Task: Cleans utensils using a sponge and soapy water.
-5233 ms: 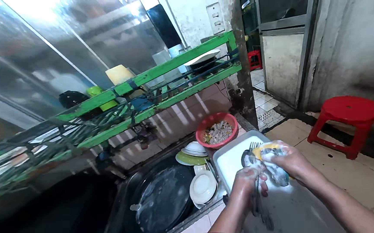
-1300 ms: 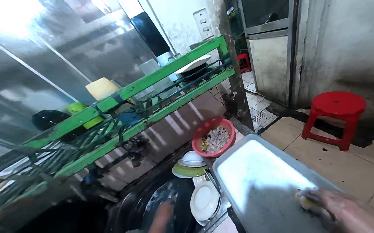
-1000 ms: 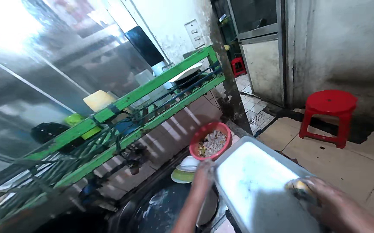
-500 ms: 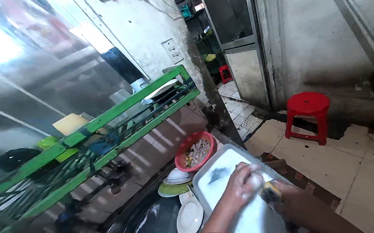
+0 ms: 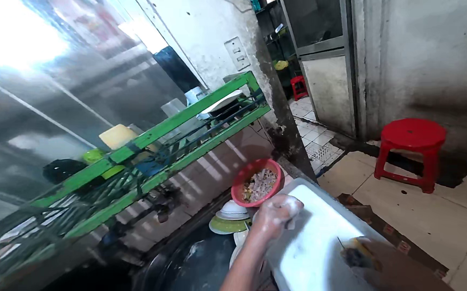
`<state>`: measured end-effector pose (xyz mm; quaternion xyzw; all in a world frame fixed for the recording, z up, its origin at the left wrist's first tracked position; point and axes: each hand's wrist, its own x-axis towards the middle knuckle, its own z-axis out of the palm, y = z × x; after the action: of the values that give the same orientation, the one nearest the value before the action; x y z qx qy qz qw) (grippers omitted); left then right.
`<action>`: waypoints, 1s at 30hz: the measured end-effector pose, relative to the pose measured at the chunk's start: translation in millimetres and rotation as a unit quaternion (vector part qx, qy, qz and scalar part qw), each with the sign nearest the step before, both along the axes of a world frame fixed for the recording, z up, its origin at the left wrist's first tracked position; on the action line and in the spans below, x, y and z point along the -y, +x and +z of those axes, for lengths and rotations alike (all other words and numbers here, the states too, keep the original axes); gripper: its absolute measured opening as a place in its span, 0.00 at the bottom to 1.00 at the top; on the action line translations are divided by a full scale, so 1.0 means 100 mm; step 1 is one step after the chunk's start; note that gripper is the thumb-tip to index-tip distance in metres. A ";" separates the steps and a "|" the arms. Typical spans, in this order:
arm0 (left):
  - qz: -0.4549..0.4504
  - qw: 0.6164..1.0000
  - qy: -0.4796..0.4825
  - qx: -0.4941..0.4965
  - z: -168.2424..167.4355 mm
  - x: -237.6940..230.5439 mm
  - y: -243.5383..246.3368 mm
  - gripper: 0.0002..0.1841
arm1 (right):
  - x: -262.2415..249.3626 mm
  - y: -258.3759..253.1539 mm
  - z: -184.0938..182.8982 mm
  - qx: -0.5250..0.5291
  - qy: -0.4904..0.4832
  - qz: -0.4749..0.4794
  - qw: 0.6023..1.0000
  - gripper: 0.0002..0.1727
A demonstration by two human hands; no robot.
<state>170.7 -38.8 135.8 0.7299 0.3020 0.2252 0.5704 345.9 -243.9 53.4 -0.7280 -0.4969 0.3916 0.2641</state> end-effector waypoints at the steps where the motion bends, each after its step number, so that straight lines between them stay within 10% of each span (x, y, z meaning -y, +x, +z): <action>1: 0.006 0.999 -0.021 0.033 0.09 -0.08 -0.05 0.04 | 0.01 -0.01 -0.01 0.008 0.010 0.002 1.000 0.35; 11: -0.288 0.915 0.196 -0.202 -0.26 0.36 0.17 0.17 | -0.01 -0.03 0.02 0.017 -0.029 -0.009 0.999 0.36; 16: -0.195 0.948 0.233 -0.099 -0.39 0.47 0.25 0.08 | -0.01 -0.05 0.07 0.021 -0.032 -0.014 0.999 0.37; 20: -0.116 0.988 0.078 -0.066 -0.29 0.21 0.17 0.10 | -0.02 -0.05 0.03 0.021 -0.017 -0.014 1.000 0.37; 30: 0.112 0.981 -0.033 0.155 -0.12 -1.31 -0.22 0.14 | -0.03 -0.07 0.00 0.039 -0.025 -0.006 0.999 0.37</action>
<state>149.2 91.8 124.0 0.6285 0.2969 0.3885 0.6049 338.7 -241.0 53.5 -0.7520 -0.4924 0.3739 0.2285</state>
